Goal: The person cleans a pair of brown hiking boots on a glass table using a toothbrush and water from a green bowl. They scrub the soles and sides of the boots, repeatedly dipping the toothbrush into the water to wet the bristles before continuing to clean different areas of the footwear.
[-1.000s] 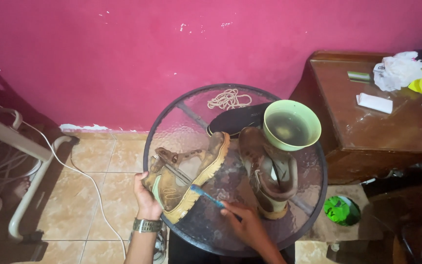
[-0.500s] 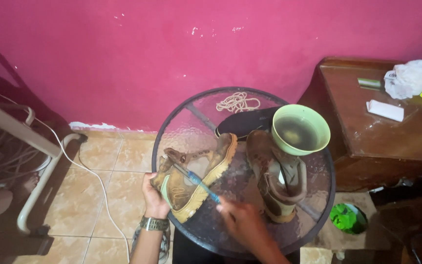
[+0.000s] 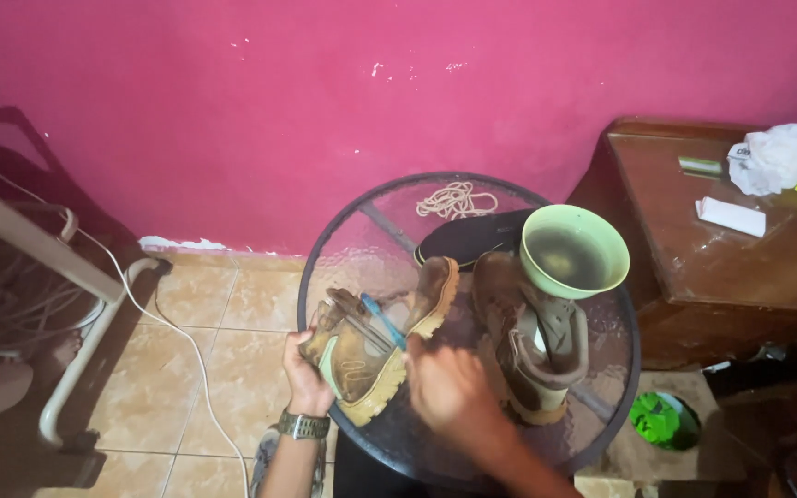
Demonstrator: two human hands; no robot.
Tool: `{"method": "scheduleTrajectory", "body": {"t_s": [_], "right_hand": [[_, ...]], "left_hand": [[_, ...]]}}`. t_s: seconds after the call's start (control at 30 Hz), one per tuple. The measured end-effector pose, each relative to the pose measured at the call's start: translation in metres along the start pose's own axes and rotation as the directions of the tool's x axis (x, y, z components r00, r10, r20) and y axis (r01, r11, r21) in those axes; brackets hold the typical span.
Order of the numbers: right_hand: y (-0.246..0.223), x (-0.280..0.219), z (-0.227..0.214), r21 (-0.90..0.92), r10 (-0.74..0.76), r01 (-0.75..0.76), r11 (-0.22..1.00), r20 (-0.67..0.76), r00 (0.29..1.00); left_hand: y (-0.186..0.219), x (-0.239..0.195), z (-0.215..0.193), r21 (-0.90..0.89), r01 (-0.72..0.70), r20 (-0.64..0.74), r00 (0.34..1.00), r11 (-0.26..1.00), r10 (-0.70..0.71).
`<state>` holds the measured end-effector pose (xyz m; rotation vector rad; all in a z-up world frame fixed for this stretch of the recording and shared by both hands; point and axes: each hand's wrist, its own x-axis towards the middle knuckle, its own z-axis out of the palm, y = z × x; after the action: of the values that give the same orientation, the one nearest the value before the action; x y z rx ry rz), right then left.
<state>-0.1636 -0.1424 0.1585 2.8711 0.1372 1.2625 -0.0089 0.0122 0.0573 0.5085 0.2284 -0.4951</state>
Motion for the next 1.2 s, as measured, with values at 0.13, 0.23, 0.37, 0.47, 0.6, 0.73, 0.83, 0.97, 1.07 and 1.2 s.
{"method": "scheduleTrajectory", "body": {"t_s": [0.13, 0.23, 0.37, 0.47, 0.6, 0.73, 0.83, 0.97, 1.07, 1.2], "right_hand": [[0.035, 0.02, 0.029, -0.134, 0.447, -0.499, 0.856, 0.677, 0.585], [0.025, 0.011, 0.025, 0.102, 0.256, -0.452, 0.886, 0.706, 0.66], [0.018, 0.013, 0.013, 0.164, 0.209, -0.309, 0.937, 0.449, 0.869], [0.012, 0.033, 0.015, 0.167, 0.247, -0.435, 0.885, 0.622, 0.743], [0.005, 0.038, 0.015, 0.206, 0.258, -0.465, 0.861, 0.611, 0.749], [0.004, 0.034, 0.021, 0.18, 0.252, -0.435, 0.882, 0.599, 0.76], [0.006, 0.045, 0.023, 0.141, 0.244, -0.409, 0.901, 0.616, 0.749], [0.0, 0.036, 0.026, 0.037, 0.277, -0.444, 0.895, 0.734, 0.62], [-0.003, 0.034, 0.022, 0.051, 0.282, -0.447, 0.893, 0.711, 0.644], [0.007, 0.061, 0.021, 0.106, 0.263, -0.563, 0.82, 0.803, 0.535]], "left_hand": [[-0.002, 0.009, -0.007, 0.037, 0.029, -0.058, 0.998, 0.999, -0.027], [-0.002, 0.015, -0.004, -0.026, -0.025, 0.022, 0.999, 0.999, 0.026], [-0.005, 0.005, -0.015, -0.042, -0.035, 0.067, 0.997, 0.998, 0.038], [-0.004, 0.017, -0.008, -0.04, -0.051, 0.072, 0.996, 0.998, 0.054], [-0.009, 0.011, -0.012, -0.053, -0.036, 0.097, 0.994, 0.998, 0.041], [-0.01, 0.01, -0.023, -0.071, -0.019, 0.052, 0.998, 0.997, 0.022], [-0.003, 0.019, -0.007, -0.079, -0.033, 0.035, 0.999, 0.996, 0.036], [-0.007, 0.005, -0.009, -0.035, -0.039, 0.148, 0.988, 0.999, 0.044], [-0.002, 0.003, -0.004, 0.001, -0.058, 0.177, 0.983, 0.998, 0.057], [0.002, 0.024, -0.003, 0.054, 0.01, 0.022, 1.0, 0.998, -0.011]]}}
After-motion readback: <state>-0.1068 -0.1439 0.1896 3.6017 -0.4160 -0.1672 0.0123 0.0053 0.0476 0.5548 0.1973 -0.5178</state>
